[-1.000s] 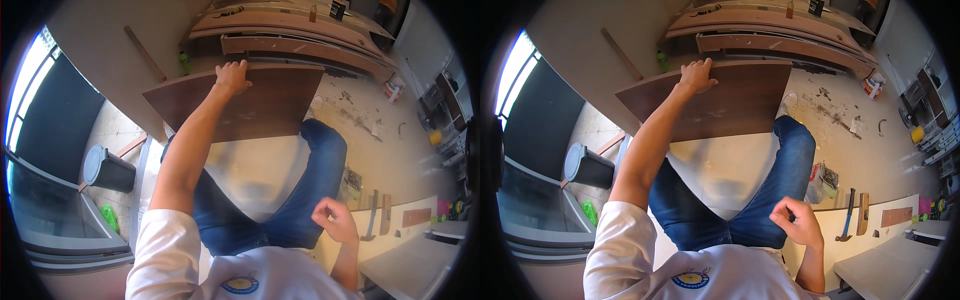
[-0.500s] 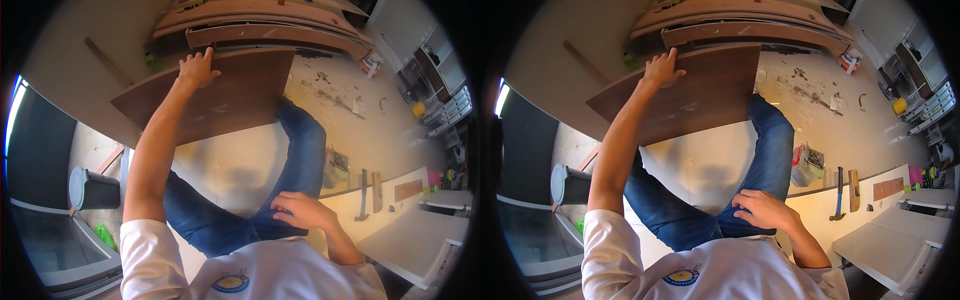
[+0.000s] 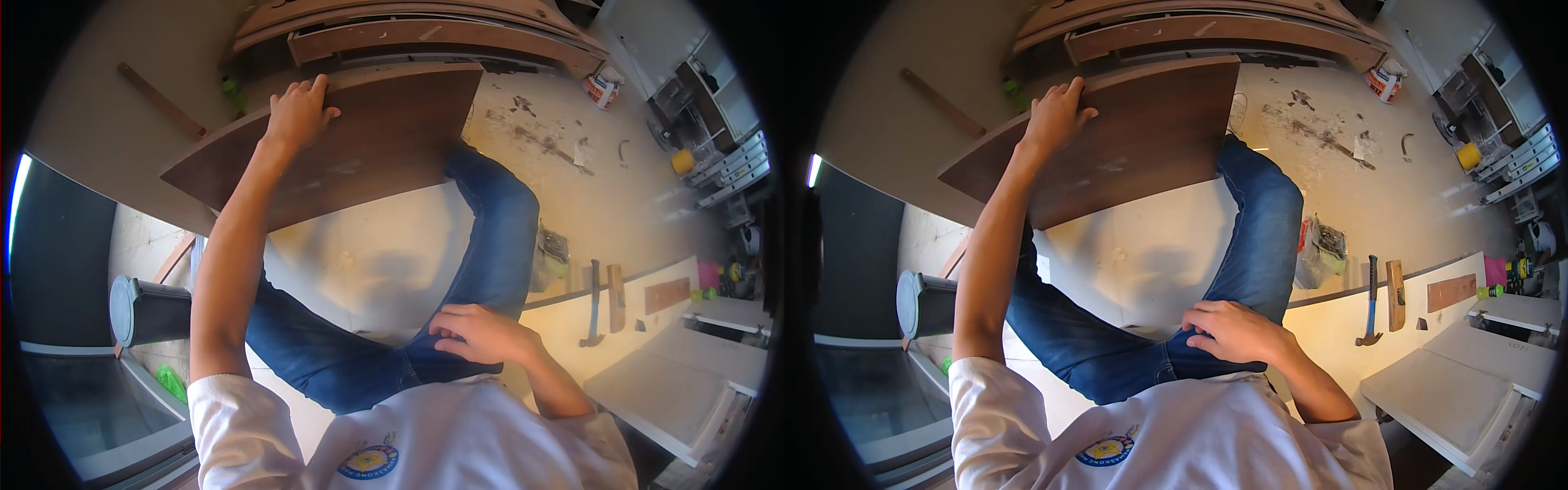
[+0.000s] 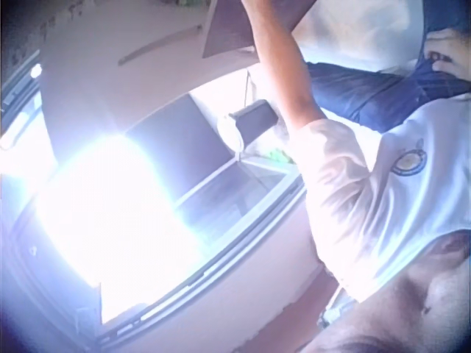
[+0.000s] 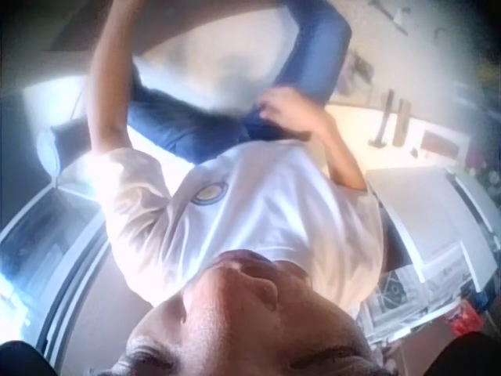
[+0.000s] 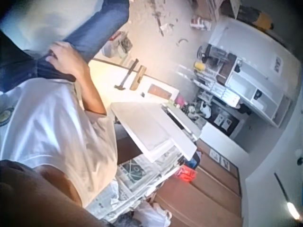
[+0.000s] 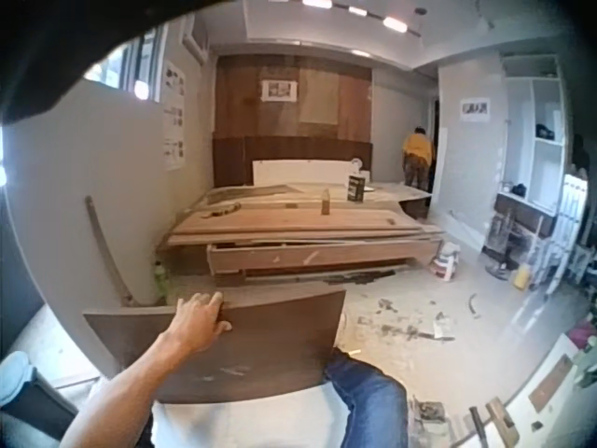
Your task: The person is assembling a piece of wooden furniture, likely a cabinet or drawer unit. They handle various wooden panels and components, aligning them and using a wooden block to tap parts into place. The task involves fitting pieces together and ensuring they are properly seated.
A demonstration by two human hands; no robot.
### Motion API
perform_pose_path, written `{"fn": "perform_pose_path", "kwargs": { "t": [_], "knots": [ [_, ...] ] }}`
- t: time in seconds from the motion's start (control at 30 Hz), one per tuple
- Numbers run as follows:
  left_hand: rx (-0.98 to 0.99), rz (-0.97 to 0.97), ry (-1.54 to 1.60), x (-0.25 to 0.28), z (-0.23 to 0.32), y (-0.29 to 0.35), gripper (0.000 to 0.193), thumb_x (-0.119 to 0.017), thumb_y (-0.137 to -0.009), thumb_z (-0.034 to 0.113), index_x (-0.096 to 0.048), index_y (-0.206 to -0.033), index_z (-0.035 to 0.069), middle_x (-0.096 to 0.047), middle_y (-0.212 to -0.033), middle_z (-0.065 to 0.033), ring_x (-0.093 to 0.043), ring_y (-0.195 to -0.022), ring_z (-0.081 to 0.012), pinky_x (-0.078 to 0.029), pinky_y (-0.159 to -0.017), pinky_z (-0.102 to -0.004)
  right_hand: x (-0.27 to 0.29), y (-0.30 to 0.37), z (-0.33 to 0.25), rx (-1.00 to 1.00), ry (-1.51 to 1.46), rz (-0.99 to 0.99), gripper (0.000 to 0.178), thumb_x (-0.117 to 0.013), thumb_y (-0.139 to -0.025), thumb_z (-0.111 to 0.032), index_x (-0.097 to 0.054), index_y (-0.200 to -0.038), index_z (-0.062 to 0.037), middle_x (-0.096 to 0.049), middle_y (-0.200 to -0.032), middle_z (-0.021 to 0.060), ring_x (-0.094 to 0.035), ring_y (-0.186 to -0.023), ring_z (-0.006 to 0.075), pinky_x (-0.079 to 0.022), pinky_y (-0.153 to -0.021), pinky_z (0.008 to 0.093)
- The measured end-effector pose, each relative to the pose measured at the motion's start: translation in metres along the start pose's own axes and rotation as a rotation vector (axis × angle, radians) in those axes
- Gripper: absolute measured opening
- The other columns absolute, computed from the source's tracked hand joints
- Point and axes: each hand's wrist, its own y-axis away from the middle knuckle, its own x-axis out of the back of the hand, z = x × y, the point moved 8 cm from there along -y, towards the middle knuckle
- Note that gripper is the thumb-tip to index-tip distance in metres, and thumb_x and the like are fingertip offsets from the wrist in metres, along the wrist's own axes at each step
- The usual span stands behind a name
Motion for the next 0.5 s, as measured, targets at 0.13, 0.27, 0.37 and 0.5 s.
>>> {"fn": "perform_pose_path", "kwargs": {
  "t": [0.13,0.27,0.37,0.5],
  "knots": [
    [0.013,0.013,-0.015,0.007,0.018,0.024,0.049,-0.071,-0.093,0.036,-0.05,-0.126,0.007,-0.064,-0.115,-0.0135,-0.06,-0.117,-0.0359,-0.047,-0.088,-0.0594,-0.007,0.002,-0.001,-0.031,-0.012,-0.048,0.022,-0.068,-0.096,-0.018,-0.065,-0.111,-0.0015,-0.066,-0.107,0.0149,-0.068,-0.094,0.0323,-0.054,-0.082,0.0413],
    [0.005,0.034,-0.043,0.013,0.024,0.033,0.05,-0.073,-0.091,0.035,-0.051,-0.127,0.006,-0.064,-0.119,-0.0117,-0.059,-0.118,-0.0319,-0.047,-0.09,-0.0558,-0.008,0.003,0.001,-0.015,-0.017,-0.037,0.023,-0.068,-0.095,-0.017,-0.064,-0.11,-0.0007,-0.066,-0.105,0.0159,-0.067,-0.093,0.0347,-0.053,-0.083,0.0438],
    [-0.012,0.001,-0.054,0.015,0.022,0.035,0.052,-0.074,-0.091,0.034,-0.05,-0.127,0.005,-0.062,-0.122,-0.0127,-0.058,-0.12,-0.0323,-0.046,-0.091,-0.055,-0.003,0.007,0.003,-0.042,-0.007,-0.002,0.021,-0.067,-0.095,-0.016,-0.065,-0.109,-0.0011,-0.066,-0.104,0.0157,-0.067,-0.093,0.0346,-0.053,-0.082,0.0437],
    [0.009,-0.029,-0.069,0.029,0.021,0.041,0.062,-0.076,-0.089,0.035,-0.048,-0.135,0.005,-0.059,-0.13,-0.0141,-0.055,-0.126,-0.0331,-0.042,-0.102,-0.0582,-0.005,0.019,0.004,-0.051,-0.036,-0.078,0.015,-0.066,-0.094,-0.014,-0.068,-0.104,-0.0019,-0.067,-0.1,0.0156,-0.068,-0.093,0.0342,-0.053,-0.082,0.0432]
  ]
}}
